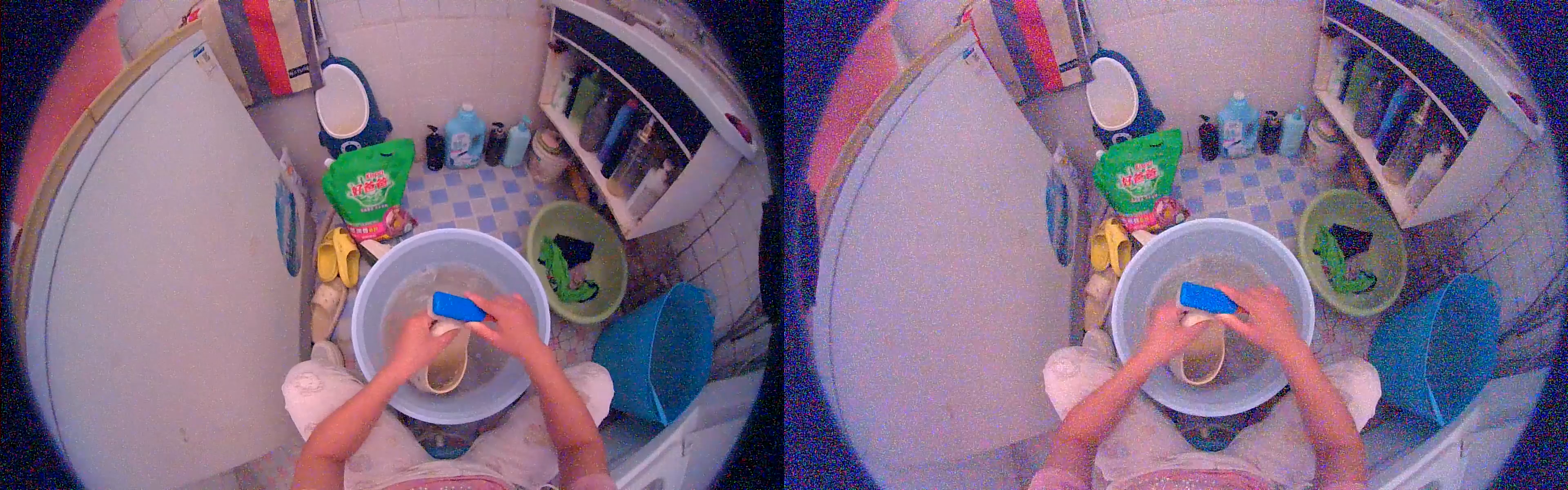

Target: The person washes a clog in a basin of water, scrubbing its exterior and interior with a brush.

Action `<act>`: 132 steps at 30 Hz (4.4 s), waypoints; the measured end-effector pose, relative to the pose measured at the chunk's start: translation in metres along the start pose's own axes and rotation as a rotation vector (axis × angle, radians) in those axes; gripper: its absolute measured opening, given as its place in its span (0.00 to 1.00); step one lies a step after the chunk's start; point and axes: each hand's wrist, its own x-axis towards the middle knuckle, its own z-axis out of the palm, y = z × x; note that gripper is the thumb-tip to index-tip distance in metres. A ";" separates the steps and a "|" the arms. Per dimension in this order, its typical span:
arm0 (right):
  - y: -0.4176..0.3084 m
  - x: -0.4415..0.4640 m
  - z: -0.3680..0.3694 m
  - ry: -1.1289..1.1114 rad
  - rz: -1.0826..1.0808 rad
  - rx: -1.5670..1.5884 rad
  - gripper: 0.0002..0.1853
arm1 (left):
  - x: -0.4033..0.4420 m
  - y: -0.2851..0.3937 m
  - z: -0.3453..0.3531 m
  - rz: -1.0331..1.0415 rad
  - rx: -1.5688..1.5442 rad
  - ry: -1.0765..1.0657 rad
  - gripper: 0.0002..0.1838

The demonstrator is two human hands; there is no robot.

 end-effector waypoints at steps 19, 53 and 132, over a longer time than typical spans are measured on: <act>-0.011 -0.018 0.018 -0.036 0.150 0.095 0.34 | 0.008 -0.023 0.002 0.073 -0.023 0.315 0.15; -0.012 -0.004 0.012 0.101 0.340 0.225 0.29 | 0.001 -0.004 0.005 0.133 0.066 0.166 0.17; -0.018 -0.017 0.019 0.190 0.233 0.295 0.28 | -0.006 -0.006 0.003 0.082 0.009 0.223 0.18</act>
